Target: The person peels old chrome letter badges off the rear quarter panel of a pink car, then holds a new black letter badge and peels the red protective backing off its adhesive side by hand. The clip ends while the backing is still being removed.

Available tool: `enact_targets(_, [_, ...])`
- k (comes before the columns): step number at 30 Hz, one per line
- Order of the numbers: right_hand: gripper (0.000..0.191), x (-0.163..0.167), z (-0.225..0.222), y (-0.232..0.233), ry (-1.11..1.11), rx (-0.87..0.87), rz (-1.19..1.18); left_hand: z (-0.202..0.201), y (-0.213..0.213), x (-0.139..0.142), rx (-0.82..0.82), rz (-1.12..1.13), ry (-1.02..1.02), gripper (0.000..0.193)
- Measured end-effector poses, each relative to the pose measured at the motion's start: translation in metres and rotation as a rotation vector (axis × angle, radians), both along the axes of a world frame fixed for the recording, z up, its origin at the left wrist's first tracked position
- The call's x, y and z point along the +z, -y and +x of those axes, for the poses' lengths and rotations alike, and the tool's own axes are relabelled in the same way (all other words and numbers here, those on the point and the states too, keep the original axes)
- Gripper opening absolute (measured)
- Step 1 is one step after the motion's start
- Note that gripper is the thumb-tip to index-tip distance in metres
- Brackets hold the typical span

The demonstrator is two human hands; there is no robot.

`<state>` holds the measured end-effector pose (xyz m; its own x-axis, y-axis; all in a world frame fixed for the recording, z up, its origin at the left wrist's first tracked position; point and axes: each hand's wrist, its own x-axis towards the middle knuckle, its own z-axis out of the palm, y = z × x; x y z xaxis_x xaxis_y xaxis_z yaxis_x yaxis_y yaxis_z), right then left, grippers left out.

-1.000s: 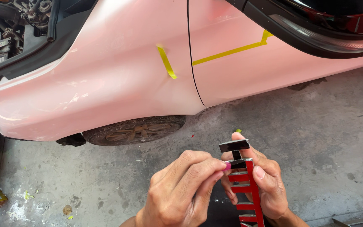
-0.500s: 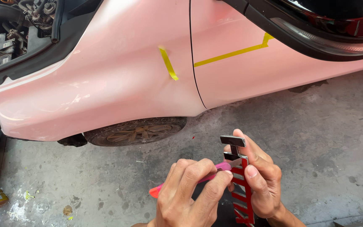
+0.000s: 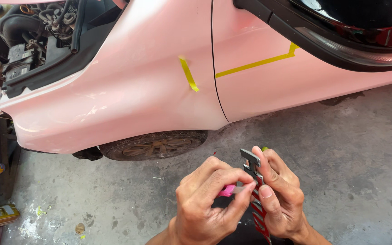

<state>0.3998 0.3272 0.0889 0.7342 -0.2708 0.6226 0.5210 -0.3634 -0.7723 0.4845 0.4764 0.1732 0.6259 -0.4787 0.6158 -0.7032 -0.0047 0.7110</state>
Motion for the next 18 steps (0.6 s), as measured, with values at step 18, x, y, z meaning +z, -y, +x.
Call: enact_targets(18, [0.050, -0.005, 0.000, 0.007, 0.028, 0.034, -0.059, 0.009, 0.004, 0.003, -0.091, -0.017, 0.142, 0.019])
